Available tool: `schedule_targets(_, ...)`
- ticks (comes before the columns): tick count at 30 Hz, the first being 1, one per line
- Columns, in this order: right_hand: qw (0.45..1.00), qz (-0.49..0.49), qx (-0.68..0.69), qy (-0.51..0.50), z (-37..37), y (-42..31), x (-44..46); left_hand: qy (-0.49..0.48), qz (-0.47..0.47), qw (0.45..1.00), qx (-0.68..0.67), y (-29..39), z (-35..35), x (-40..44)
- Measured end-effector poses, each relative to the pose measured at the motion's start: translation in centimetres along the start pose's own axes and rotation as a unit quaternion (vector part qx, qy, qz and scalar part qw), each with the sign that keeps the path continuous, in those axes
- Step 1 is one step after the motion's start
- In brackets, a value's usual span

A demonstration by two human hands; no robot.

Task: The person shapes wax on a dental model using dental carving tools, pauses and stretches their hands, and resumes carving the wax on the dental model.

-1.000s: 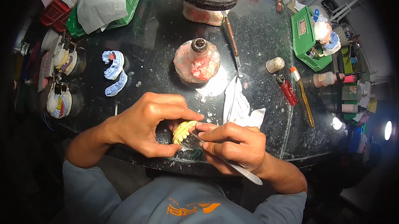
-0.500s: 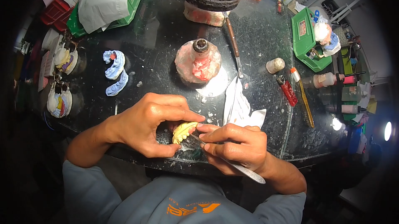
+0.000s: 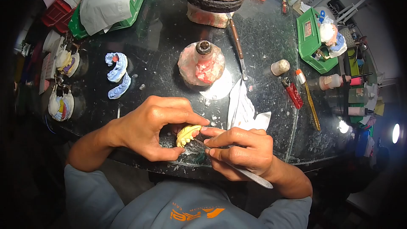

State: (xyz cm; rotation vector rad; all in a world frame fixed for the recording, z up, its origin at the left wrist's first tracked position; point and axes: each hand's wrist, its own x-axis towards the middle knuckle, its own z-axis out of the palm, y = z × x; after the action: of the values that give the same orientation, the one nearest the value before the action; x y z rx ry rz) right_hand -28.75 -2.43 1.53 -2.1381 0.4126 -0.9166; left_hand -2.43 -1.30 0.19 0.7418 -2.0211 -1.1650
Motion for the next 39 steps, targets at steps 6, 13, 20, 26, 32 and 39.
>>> schedule_targets(6,0.997,0.026,-0.027,0.060,0.0,-0.5,-0.2,0.028,-0.039,0.999,-0.003,0.5,0.0,0.3)
schedule_targets(13,0.999,-0.026,-0.024,0.031,0.9,-0.4,-0.4,0.091,-0.092,0.990,-0.050,0.5,1.1,0.2)
schedule_targets(20,0.997,-0.008,0.062,0.037,0.6,-0.7,-0.6,0.083,-0.144,0.985,-0.047,0.8,1.2,-0.1)
schedule_targets(26,0.991,0.007,0.066,0.114,0.9,-0.5,-0.5,0.118,-0.099,0.984,-0.091,0.4,1.7,0.2)
schedule_targets(32,0.989,0.002,0.045,0.144,0.7,-0.6,-0.4,0.031,-0.173,0.941,-0.288,1.3,1.4,0.1)
schedule_targets(39,0.989,0.008,0.025,0.143,0.5,-0.6,-0.4,-0.018,-0.202,0.892,-0.403,1.2,1.3,-0.1)
